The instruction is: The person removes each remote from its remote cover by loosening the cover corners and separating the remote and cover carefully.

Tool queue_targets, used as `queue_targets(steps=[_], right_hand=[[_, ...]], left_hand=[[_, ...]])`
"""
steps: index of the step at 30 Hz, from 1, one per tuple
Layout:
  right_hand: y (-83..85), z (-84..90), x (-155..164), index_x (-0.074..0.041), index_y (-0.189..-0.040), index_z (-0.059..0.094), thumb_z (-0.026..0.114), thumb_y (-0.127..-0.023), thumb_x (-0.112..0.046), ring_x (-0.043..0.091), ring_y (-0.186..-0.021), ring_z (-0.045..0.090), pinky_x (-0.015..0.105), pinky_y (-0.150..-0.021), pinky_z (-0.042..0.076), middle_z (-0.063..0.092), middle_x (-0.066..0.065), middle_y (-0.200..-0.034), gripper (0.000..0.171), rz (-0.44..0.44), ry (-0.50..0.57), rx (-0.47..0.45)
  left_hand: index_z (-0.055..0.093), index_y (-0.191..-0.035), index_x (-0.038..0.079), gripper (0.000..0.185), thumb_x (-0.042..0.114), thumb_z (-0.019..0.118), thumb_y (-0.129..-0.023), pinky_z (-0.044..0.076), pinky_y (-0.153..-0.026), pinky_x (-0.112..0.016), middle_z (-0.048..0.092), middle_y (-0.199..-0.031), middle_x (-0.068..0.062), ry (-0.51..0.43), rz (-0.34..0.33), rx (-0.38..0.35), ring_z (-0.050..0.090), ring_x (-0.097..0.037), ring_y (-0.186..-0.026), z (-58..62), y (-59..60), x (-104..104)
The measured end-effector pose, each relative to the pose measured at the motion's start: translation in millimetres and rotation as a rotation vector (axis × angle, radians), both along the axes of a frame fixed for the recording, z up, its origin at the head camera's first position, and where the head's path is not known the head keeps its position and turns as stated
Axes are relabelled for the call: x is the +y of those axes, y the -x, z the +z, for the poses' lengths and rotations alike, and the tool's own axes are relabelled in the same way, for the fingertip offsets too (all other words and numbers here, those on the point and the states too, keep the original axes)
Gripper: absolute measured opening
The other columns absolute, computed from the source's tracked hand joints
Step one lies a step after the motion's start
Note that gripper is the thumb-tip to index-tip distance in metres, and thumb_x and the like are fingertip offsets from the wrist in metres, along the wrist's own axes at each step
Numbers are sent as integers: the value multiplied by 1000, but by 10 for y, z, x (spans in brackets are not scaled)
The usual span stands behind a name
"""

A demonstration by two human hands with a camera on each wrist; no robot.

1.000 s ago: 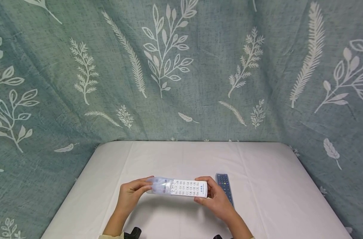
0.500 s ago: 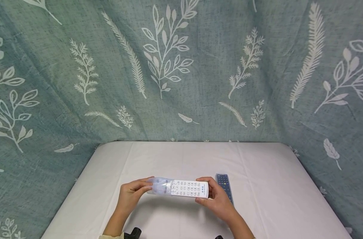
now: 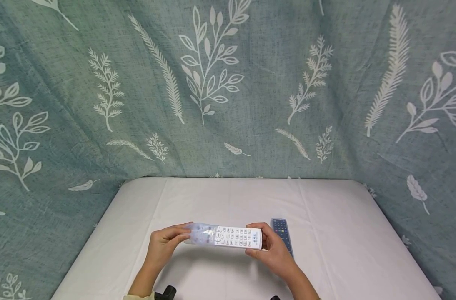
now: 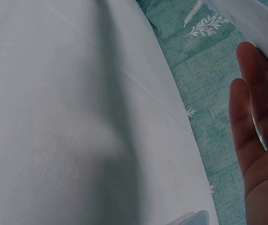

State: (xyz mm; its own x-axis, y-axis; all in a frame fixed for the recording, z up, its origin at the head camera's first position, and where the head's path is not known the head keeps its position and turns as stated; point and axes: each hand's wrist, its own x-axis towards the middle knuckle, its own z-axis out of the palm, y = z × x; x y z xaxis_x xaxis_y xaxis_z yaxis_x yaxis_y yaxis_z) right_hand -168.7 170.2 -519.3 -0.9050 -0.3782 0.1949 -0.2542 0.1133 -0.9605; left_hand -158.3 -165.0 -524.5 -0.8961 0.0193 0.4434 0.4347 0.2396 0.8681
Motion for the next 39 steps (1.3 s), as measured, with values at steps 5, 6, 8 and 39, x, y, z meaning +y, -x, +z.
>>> queue_targets(steps=[5, 6, 8, 39], right_hand=[[-8, -11, 16, -8, -134, 51, 81, -80, -7, 9, -99, 67, 26, -78, 59, 66, 0, -116, 62, -21, -21, -9], [-8, -15, 18, -9, -134, 51, 81, -80, -9, 9, -99, 67, 26, -78, 59, 66, 0, -116, 62, -25, -25, -9], [-7, -23, 19, -9, -134, 52, 82, -80, -10, 9, -99, 67, 25, -78, 58, 66, 1, -116, 62, -29, -30, -7], [-28, -5, 41, -9, -133, 53, 81, -79, -3, 8, -99, 67, 25, -80, 58, 67, 3, -116, 61, -58, -55, 10]], left_hand=[[79, -89, 10, 8, 10, 78, -81, 61, -73, -20, 77, -108, -11, 14, -5, 41, 75, -15, -98, -11, 9, 6], [79, -89, 9, 8, 9, 78, -81, 61, -71, -19, 77, -108, -11, 22, -2, 55, 75, -15, -97, -16, 11, 7], [79, -89, 9, 9, 7, 78, -80, 60, -69, -19, 77, -107, -11, 34, 4, 79, 76, -17, -95, -27, 17, 5], [80, -87, 13, 6, 14, 79, -81, 62, -73, -23, 78, -105, -7, 60, 61, 62, 74, -9, -97, -24, 0, -42]])
